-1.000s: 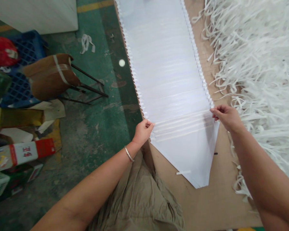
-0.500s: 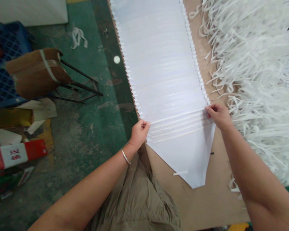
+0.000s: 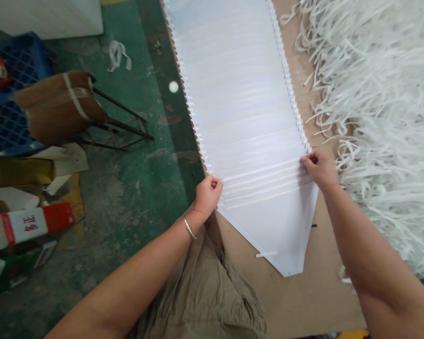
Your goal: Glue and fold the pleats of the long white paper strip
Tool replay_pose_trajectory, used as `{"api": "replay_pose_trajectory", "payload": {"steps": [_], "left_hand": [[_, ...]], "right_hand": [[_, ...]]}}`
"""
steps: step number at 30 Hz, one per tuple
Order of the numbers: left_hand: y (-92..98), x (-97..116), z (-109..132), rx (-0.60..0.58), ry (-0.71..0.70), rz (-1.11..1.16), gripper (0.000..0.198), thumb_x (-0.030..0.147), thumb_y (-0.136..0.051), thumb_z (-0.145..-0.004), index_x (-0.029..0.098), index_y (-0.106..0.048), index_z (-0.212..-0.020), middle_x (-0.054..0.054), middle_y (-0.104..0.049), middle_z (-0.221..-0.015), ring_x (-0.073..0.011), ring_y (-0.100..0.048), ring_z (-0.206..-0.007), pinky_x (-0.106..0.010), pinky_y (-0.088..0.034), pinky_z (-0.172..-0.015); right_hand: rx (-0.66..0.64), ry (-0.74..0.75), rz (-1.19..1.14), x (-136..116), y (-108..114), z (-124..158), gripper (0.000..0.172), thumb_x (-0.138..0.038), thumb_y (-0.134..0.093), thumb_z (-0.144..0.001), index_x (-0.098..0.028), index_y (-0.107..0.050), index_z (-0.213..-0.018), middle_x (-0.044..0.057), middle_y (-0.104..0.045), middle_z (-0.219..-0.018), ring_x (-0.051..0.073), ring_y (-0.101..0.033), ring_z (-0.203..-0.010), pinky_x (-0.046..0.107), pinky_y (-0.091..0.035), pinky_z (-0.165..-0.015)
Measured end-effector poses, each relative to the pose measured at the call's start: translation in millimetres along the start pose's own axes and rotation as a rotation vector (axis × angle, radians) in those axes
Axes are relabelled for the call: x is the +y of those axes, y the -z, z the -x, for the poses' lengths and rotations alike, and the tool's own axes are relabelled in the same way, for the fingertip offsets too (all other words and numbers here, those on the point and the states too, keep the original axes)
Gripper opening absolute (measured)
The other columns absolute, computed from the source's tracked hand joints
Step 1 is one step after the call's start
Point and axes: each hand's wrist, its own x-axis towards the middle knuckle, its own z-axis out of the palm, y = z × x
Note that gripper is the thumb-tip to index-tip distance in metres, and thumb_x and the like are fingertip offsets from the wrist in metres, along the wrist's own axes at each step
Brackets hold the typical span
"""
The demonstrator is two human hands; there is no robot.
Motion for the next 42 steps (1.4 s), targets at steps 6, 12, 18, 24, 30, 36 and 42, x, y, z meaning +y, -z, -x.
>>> {"api": "replay_pose_trajectory", "payload": {"steps": [6, 12, 18, 24, 30, 36, 42], "left_hand": [[-0.3, -0.4, -1.0, 0.021, -0.025, -0.093, 0.019, 0.033, -0.058, -0.086, 0.021, -0.056, -0.071, 0.0, -0.067, -0.07, -0.0155, -0.062, -0.065, -0.025, -0.044, -0.063], [-1.0, 0.5, -3.5, 0.019, -0.063, -0.174, 0.018, 0.032, -0.058, -0.087, 0.023, -0.054, -0.072, -0.001, -0.065, -0.069, -0.0172, -0.062, -0.065, -0.026, -0.041, -0.064], [11.0, 7.2, 2.3, 0.036, -0.059, -0.313, 0.017, 0.037, -0.06, -0.09, 0.025, -0.051, -0.083, 0.0, -0.061, -0.066, -0.0192, -0.06, -0.063, -0.026, -0.037, -0.062], [19.6, 6.0, 21.0, -0.014, -0.14, -0.171, 0.012, 0.036, -0.055, -0.092, 0.025, -0.051, -0.091, 0.003, -0.058, -0.064, -0.0176, -0.058, -0.06, -0.026, -0.037, -0.061], [12.9, 18.2, 36.4, -0.171, -0.191, -0.134, 0.012, 0.031, -0.052, -0.094, 0.022, -0.059, -0.092, 0.0, -0.064, -0.072, -0.0171, -0.06, -0.066, -0.027, -0.043, -0.064], [-25.9, 64.7, 74.3, -0.545, -0.555, -0.028, 0.024, 0.023, -0.05, -0.095, 0.023, -0.068, -0.11, -0.01, -0.068, -0.122, -0.0208, -0.065, -0.107, -0.031, -0.052, -0.09], [-36.8, 87.5, 91.2, -0.703, -0.518, -0.127, 0.026, 0.028, -0.049, -0.098, 0.02, -0.069, -0.084, -0.006, -0.07, -0.083, -0.0199, -0.064, -0.077, -0.031, -0.05, -0.073]], "right_hand": [[0.0, -0.001, 0.006, -1.1, -0.9, 0.1, 0.026, -0.045, -0.063, -0.081, -0.02, -0.068, -0.081, 0.005, -0.07, -0.072, 0.02, -0.061, -0.067, 0.033, -0.047, -0.071], [-0.02, 0.009, 0.092, -8.7, -2.3, 2.4, 0.025, -0.043, -0.061, -0.085, -0.019, -0.068, -0.084, 0.008, -0.072, -0.077, 0.023, -0.062, -0.072, 0.034, -0.047, -0.074], [0.073, 0.003, 0.424, -17.3, 21.0, -11.8, 0.032, -0.043, -0.054, -0.093, -0.018, -0.072, -0.1, 0.015, -0.072, -0.091, 0.03, -0.064, -0.081, 0.038, -0.046, -0.074], [0.003, 0.166, 0.568, -1.7, 38.1, -49.4, 0.032, -0.028, -0.049, -0.093, -0.021, -0.073, -0.113, 0.017, -0.066, -0.116, 0.03, -0.064, -0.092, 0.039, -0.045, -0.076], [-0.021, 0.395, 0.594, 9.0, 68.0, 8.7, 0.021, -0.03, -0.054, -0.091, -0.018, -0.071, -0.092, 0.018, -0.065, -0.124, 0.039, -0.057, -0.118, 0.05, -0.044, -0.095], [-0.484, 0.542, 0.187, -34.7, 72.1, 143.3, 0.01, -0.026, -0.053, -0.094, -0.024, -0.062, -0.09, 0.003, -0.072, -0.084, 0.022, -0.066, -0.081, 0.05, -0.038, -0.109], [-0.629, 0.294, -0.126, -81.4, 47.5, 181.9, 0.023, -0.043, -0.052, -0.098, -0.023, -0.06, -0.091, 0.003, -0.071, -0.08, 0.021, -0.064, -0.075, 0.032, -0.045, -0.069]]}}
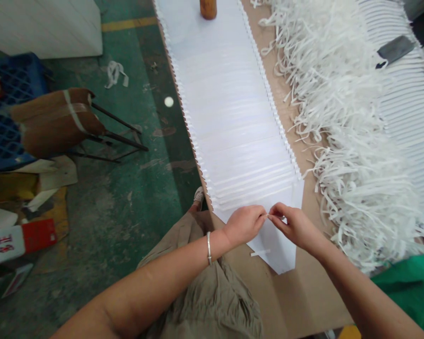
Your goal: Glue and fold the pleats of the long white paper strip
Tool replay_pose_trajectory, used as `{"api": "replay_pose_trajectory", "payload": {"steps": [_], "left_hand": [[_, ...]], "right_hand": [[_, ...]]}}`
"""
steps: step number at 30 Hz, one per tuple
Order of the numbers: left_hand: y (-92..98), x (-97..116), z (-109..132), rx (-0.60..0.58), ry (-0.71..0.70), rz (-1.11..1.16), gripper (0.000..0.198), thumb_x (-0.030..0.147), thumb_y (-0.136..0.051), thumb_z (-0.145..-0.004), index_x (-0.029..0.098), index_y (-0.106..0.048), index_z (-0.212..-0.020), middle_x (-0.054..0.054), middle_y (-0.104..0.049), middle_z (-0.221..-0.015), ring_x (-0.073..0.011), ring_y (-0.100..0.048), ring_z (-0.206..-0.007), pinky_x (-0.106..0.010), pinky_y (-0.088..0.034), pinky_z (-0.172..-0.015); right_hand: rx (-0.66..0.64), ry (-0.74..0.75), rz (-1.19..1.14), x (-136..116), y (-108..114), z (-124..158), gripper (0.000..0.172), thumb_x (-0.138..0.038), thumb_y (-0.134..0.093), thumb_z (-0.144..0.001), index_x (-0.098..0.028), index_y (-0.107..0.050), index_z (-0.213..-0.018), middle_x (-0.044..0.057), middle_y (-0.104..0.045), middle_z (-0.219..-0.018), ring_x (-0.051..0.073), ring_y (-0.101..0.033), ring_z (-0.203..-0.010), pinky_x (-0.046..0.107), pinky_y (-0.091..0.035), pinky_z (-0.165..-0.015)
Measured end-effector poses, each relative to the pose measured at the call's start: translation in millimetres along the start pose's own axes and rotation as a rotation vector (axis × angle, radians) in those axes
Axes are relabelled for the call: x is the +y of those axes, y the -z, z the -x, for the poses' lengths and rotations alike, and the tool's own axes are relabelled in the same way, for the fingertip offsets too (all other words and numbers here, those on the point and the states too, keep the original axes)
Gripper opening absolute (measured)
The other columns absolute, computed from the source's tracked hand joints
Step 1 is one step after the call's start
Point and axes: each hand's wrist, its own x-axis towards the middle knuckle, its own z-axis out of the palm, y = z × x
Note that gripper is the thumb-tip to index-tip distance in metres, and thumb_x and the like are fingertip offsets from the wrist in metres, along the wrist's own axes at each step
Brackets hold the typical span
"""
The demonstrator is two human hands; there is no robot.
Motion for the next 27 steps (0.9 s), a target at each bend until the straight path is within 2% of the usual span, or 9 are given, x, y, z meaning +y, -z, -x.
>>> {"api": "replay_pose_trajectory", "payload": {"steps": [3, 5, 9, 12, 15, 18, 22, 27], "left_hand": [[17.7, -13.0, 9.8, -0.013, 0.072, 0.183, 0.028, 0.03, -0.05, -0.096, 0.018, -0.068, -0.079, -0.003, -0.068, -0.072, -0.0154, -0.062, -0.067, -0.026, -0.047, -0.064], [34.9, -27.3, 19.4, 0.024, 0.156, 0.297, 0.027, 0.032, -0.051, -0.094, 0.017, -0.068, -0.079, -0.002, -0.067, -0.068, -0.0135, -0.062, -0.062, -0.023, -0.046, -0.061], [69.4, -62.1, 36.6, 0.174, 0.278, 0.369, 0.027, 0.037, -0.059, -0.088, 0.016, -0.07, -0.077, -0.001, -0.065, -0.063, -0.0125, -0.06, -0.058, -0.022, -0.045, -0.059], [84.2, -87.0, 41.8, 0.292, 0.329, 0.396, 0.028, 0.04, -0.065, -0.083, 0.017, -0.066, -0.068, 0.0, -0.064, -0.06, -0.0116, -0.058, -0.055, -0.023, -0.044, -0.058], [87.6, -104.1, 38.7, 0.455, 0.361, 0.427, 0.025, 0.038, -0.068, -0.078, 0.018, -0.06, -0.066, 0.003, -0.059, -0.056, -0.0102, -0.052, -0.051, -0.022, -0.041, -0.055], [87.1, -112.1, 29.4, 0.594, 0.379, 0.421, 0.022, 0.036, -0.07, -0.076, 0.019, -0.058, -0.067, 0.004, -0.057, -0.055, -0.0102, -0.05, -0.051, -0.022, -0.039, -0.053], [88.2, -114.7, 14.3, 0.643, 0.393, 0.341, 0.016, 0.031, -0.064, -0.08, 0.018, -0.064, -0.071, 0.002, -0.062, -0.062, -0.0123, -0.055, -0.056, -0.024, -0.042, -0.058], [86.6, -115.8, 1.2, 0.733, 0.411, 0.215, 0.013, 0.025, -0.061, -0.082, 0.018, -0.062, -0.071, 0.001, -0.066, -0.069, -0.0142, -0.059, -0.065, -0.024, -0.044, -0.064]], "right_hand": [[-0.032, -0.02, -0.099, 1.8, 5.4, -8.7, 0.036, -0.054, -0.051, -0.098, -0.022, -0.064, -0.088, 0.001, -0.067, -0.071, 0.017, -0.058, -0.066, 0.029, -0.041, -0.062], [-0.037, -0.028, -0.144, 12.5, 17.0, -14.0, 0.043, -0.06, -0.053, -0.096, -0.021, -0.068, -0.084, 0.001, -0.065, -0.068, 0.016, -0.057, -0.065, 0.029, -0.042, -0.062], [0.054, -0.126, -0.23, 50.4, 50.0, -26.8, 0.052, -0.071, -0.064, -0.083, -0.021, -0.077, -0.087, 0.004, -0.073, -0.079, 0.02, -0.063, -0.073, 0.031, -0.049, -0.069], [0.132, -0.188, -0.228, 78.4, 69.8, -42.1, 0.056, -0.075, -0.069, -0.075, -0.021, -0.078, -0.086, 0.005, -0.074, -0.08, 0.021, -0.065, -0.075, 0.032, -0.051, -0.072], [0.229, -0.212, -0.179, 93.2, 79.7, -62.0, 0.056, -0.076, -0.072, -0.072, -0.02, -0.072, -0.077, 0.004, -0.07, -0.07, 0.019, -0.063, -0.069, 0.031, -0.049, -0.068], [0.322, -0.25, -0.187, 95.2, 85.1, -82.3, 0.056, -0.075, -0.074, -0.069, -0.02, -0.065, -0.073, 0.003, -0.066, -0.064, 0.016, -0.059, -0.061, 0.03, -0.047, -0.061], [0.373, -0.24, -0.25, 95.5, 94.4, -105.1, 0.051, -0.07, -0.071, -0.077, -0.019, -0.067, -0.079, 0.005, -0.07, -0.07, 0.014, -0.06, -0.058, 0.028, -0.049, -0.059], [0.468, -0.246, -0.258, 103.9, 103.8, -125.8, 0.033, -0.049, -0.077, -0.08, -0.019, -0.064, -0.079, 0.003, -0.068, -0.065, 0.011, -0.057, -0.055, 0.024, -0.045, -0.055]]}}
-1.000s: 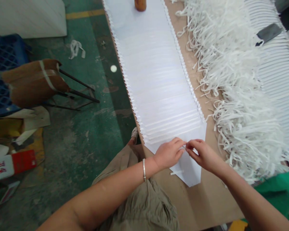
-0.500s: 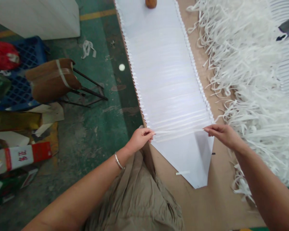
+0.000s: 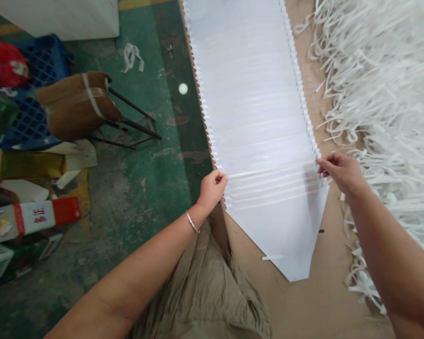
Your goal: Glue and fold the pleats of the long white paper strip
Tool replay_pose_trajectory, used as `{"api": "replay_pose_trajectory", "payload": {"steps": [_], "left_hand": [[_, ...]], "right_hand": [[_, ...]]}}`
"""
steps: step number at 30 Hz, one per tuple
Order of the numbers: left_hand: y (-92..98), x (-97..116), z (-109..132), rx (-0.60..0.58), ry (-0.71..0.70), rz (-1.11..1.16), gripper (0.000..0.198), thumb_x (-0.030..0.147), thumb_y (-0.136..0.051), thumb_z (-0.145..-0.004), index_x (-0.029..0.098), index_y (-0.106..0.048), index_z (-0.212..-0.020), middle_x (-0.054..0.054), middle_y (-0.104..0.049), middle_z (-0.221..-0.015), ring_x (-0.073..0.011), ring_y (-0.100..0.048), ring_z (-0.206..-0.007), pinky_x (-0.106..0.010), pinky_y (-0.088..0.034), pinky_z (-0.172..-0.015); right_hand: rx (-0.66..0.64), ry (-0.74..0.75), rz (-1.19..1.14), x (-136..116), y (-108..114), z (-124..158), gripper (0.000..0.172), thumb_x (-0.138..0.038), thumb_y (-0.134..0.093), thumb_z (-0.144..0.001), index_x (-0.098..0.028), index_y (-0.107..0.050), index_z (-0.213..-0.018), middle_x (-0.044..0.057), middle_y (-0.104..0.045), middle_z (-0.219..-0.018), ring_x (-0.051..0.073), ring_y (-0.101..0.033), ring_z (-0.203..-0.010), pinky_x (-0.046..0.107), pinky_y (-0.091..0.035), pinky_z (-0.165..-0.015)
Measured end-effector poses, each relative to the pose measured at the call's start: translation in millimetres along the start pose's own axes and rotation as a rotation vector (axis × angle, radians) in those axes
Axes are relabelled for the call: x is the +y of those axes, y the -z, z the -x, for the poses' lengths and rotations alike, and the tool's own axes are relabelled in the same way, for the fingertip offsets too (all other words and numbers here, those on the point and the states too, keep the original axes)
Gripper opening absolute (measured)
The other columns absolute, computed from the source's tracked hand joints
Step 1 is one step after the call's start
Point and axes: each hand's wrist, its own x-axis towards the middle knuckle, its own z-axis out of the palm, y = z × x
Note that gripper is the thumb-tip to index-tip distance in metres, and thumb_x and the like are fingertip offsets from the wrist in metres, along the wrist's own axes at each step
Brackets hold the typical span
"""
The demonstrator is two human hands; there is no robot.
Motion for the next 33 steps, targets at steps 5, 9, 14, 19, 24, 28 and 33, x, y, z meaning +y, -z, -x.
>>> {"api": "replay_pose_trajectory", "payload": {"steps": [5, 9, 14, 19, 24, 28, 33], "left_hand": [[-6.0, -4.5, -1.2, 0.022, -0.01, -0.072, 0.013, 0.025, -0.061, -0.084, 0.019, -0.061, -0.072, 0.001, -0.067, -0.071, -0.0146, -0.06, -0.068, -0.025, -0.045, -0.067], [-7.2, -9.1, -0.9, 0.025, -0.042, -0.083, 0.013, 0.027, -0.06, -0.085, 0.02, -0.062, -0.074, 0.0, -0.068, -0.073, -0.0151, -0.061, -0.069, -0.025, -0.045, -0.067], [-7.2, -9.4, -0.5, 0.031, -0.057, -0.119, 0.015, 0.03, -0.059, -0.086, 0.02, -0.061, -0.075, 0.0, -0.068, -0.074, -0.0151, -0.061, -0.069, -0.025, -0.044, -0.066], [-8.1, -6.0, 0.1, 0.047, -0.057, -0.2, 0.014, 0.028, -0.058, -0.085, 0.02, -0.06, -0.074, 0.001, -0.066, -0.071, -0.0146, -0.058, -0.065, -0.026, -0.041, -0.064], [-10.4, -2.4, -0.4, 0.054, -0.053, -0.258, 0.015, 0.024, -0.058, -0.083, 0.022, -0.056, -0.069, 0.001, -0.062, -0.066, -0.0145, -0.055, -0.062, -0.026, -0.039, -0.064], [-11.9, -2.7, -1.1, 0.06, -0.06, -0.296, 0.015, 0.022, -0.058, -0.083, 0.022, -0.055, -0.068, 0.001, -0.06, -0.065, -0.0153, -0.055, -0.062, -0.026, -0.039, -0.065], [-12.4, -6.1, -2.5, 0.054, -0.064, -0.346, 0.016, 0.022, -0.058, -0.084, 0.022, -0.053, -0.069, 0.001, -0.061, -0.067, -0.0157, -0.056, -0.063, -0.027, -0.038, -0.065]], "right_hand": [[0.008, -0.009, 0.076, -2.3, -2.9, -10.4, 0.022, -0.036, -0.071, -0.087, -0.017, -0.065, -0.079, 0.003, -0.068, -0.065, 0.011, -0.057, -0.056, 0.023, -0.045, -0.058], [0.041, -0.036, 0.1, -0.3, -8.0, -13.7, 0.015, -0.029, -0.068, -0.088, -0.017, -0.066, -0.079, 0.001, -0.066, -0.062, 0.012, -0.055, -0.055, 0.025, -0.045, -0.058], [0.092, -0.053, 0.11, 5.5, -16.2, -16.9, 0.014, -0.031, -0.071, -0.084, -0.018, -0.065, -0.082, -0.001, -0.063, -0.059, 0.014, -0.055, -0.054, 0.027, -0.045, -0.057], [0.127, -0.06, 0.183, 5.2, -22.1, -18.8, 0.014, -0.032, -0.069, -0.083, -0.019, -0.066, -0.08, -0.002, -0.062, -0.059, 0.015, -0.057, -0.055, 0.027, -0.045, -0.058], [0.156, 0.006, 0.243, 14.3, -24.7, -23.1, 0.025, -0.042, -0.068, -0.081, -0.017, -0.069, -0.084, 0.001, -0.065, -0.064, 0.017, -0.057, -0.06, 0.029, -0.046, -0.061], [0.177, 0.051, 0.315, 17.4, -27.0, -24.1, 0.027, -0.045, -0.066, -0.082, -0.018, -0.07, -0.084, 0.003, -0.068, -0.069, 0.017, -0.058, -0.062, 0.03, -0.046, -0.063], [0.194, 0.083, 0.383, 16.9, -27.6, -23.5, 0.025, -0.043, -0.066, -0.082, -0.018, -0.069, -0.083, 0.004, -0.069, -0.072, 0.018, -0.06, -0.066, 0.03, -0.045, -0.068]]}}
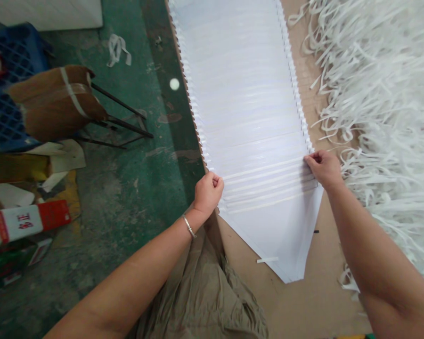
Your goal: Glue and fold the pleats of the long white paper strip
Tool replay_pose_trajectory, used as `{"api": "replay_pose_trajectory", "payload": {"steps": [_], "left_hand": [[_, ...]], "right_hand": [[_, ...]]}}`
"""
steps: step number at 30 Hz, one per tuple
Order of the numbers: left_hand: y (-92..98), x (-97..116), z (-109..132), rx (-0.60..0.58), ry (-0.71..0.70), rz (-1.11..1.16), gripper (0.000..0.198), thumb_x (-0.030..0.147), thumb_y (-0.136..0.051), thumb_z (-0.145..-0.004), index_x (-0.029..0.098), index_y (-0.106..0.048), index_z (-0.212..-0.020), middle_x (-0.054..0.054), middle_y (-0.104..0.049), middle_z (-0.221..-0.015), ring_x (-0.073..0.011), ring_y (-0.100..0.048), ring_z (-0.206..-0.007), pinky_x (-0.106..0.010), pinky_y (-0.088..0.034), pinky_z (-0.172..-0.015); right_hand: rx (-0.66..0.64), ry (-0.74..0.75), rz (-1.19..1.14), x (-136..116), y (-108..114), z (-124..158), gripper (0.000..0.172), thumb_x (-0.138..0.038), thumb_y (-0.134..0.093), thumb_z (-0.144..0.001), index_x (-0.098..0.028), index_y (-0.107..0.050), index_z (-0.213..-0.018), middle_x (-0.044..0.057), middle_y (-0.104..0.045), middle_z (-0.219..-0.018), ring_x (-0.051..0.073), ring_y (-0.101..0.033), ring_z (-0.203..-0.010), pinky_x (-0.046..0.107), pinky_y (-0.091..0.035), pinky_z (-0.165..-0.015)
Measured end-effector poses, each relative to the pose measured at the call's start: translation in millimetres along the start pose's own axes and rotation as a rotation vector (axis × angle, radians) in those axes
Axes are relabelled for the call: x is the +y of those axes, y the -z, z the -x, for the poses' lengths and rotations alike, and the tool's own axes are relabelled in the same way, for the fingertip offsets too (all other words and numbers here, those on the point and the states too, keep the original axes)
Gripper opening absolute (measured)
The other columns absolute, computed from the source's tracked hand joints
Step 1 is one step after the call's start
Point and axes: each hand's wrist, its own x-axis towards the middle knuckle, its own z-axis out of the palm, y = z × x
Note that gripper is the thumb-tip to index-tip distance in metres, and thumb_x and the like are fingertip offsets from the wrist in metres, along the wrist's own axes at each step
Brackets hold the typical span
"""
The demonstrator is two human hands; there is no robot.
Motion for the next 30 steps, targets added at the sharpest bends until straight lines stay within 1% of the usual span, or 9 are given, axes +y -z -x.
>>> {"api": "replay_pose_trajectory", "payload": {"steps": [7, 10, 14, 17, 19, 22, 24, 27, 30], "left_hand": [[-1.1, 0.9, -1.2, -0.008, -0.032, -0.028, 0.017, 0.023, -0.057, -0.084, 0.024, -0.05, -0.068, 0.001, -0.059, -0.066, -0.0168, -0.055, -0.063, -0.028, -0.037, -0.064], [1.6, 2.0, -2.8, -0.016, -0.04, -0.059, 0.019, 0.025, -0.058, -0.084, 0.025, -0.048, -0.068, 0.001, -0.056, -0.063, -0.0178, -0.053, -0.06, -0.028, -0.035, -0.062], [10.8, -3.3, -4.9, -0.017, -0.011, -0.055, 0.017, 0.033, -0.06, -0.085, 0.026, -0.049, -0.075, 0.0, -0.059, -0.067, -0.0203, -0.057, -0.064, -0.029, -0.036, -0.062], [18.7, -6.4, 0.8, -0.003, -0.022, 0.003, 0.015, 0.037, -0.058, -0.089, 0.025, -0.051, -0.083, -0.002, -0.065, -0.074, -0.021, -0.063, -0.07, -0.028, -0.041, -0.065], [22.4, -3.6, 9.3, -0.02, -0.046, 0.043, 0.014, 0.037, -0.057, -0.09, 0.025, -0.052, -0.085, -0.002, -0.065, -0.075, -0.0203, -0.064, -0.07, -0.028, -0.043, -0.066], [24.4, 8.1, 24.9, -0.087, -0.09, 0.122, 0.011, 0.034, -0.055, -0.091, 0.024, -0.054, -0.087, -0.001, -0.066, -0.076, -0.0185, -0.065, -0.07, -0.027, -0.045, -0.067], [22.8, 19.2, 34.3, -0.139, -0.116, 0.179, 0.009, 0.032, -0.055, -0.091, 0.023, -0.056, -0.088, -0.001, -0.067, -0.079, -0.0177, -0.065, -0.071, -0.027, -0.046, -0.067], [12.8, 41.3, 46.0, -0.223, -0.149, 0.266, 0.01, 0.03, -0.055, -0.092, 0.022, -0.061, -0.09, -0.003, -0.069, -0.082, -0.0178, -0.065, -0.075, -0.028, -0.049, -0.07], [-6.8, 72.7, 58.5, -0.333, -0.188, 0.408, 0.014, 0.029, -0.055, -0.093, 0.021, -0.067, -0.095, -0.006, -0.071, -0.092, -0.0183, -0.066, -0.079, -0.03, -0.052, -0.073]], "right_hand": [[0.004, 0.018, 0.07, -2.5, -7.4, -2.7, 0.02, -0.037, -0.066, -0.085, -0.018, -0.068, -0.082, 0.006, -0.07, -0.076, 0.02, -0.062, -0.072, 0.031, -0.044, -0.071], [-0.027, 0.035, 0.164, -12.6, -3.7, 2.1, 0.02, -0.035, -0.061, -0.089, -0.017, -0.069, -0.091, 0.009, -0.072, -0.082, 0.023, -0.063, -0.077, 0.032, -0.046, -0.075], [-0.012, 0.089, 0.409, -12.1, 26.0, 11.0, 0.031, -0.033, -0.051, -0.095, -0.017, -0.066, -0.116, 0.014, -0.072, -0.097, 0.028, -0.064, -0.084, 0.036, -0.045, -0.075], [0.012, 0.156, 0.599, 7.5, 53.9, 12.1, 0.033, -0.034, -0.048, -0.096, -0.017, -0.069, -0.115, 0.019, -0.069, -0.112, 0.031, -0.063, -0.093, 0.038, -0.044, -0.078], [-0.018, 0.169, 0.706, 23.5, 63.5, 9.4, 0.033, -0.033, -0.051, -0.094, -0.014, -0.071, -0.113, 0.022, -0.067, -0.114, 0.034, -0.061, -0.1, 0.041, -0.043, -0.081], [-0.051, 0.161, 0.782, 38.5, 64.4, 8.2, 0.031, -0.028, -0.049, -0.095, -0.011, -0.074, -0.104, 0.024, -0.065, -0.111, 0.037, -0.058, -0.106, 0.043, -0.041, -0.083], [-0.02, 0.187, 0.767, 38.3, 64.5, 15.5, 0.032, -0.029, -0.047, -0.097, -0.012, -0.075, -0.097, 0.022, -0.065, -0.109, 0.036, -0.057, -0.106, 0.043, -0.04, -0.082], [0.067, 0.306, 0.694, 21.9, 73.2, 44.7, 0.031, -0.034, -0.048, -0.098, -0.016, -0.074, -0.094, 0.018, -0.066, -0.107, 0.034, -0.056, -0.105, 0.042, -0.04, -0.084], [0.058, 0.492, 0.573, -10.3, 83.2, 90.8, 0.025, -0.034, -0.052, -0.098, -0.021, -0.072, -0.092, 0.014, -0.067, -0.116, 0.032, -0.056, -0.108, 0.044, -0.039, -0.091]]}}
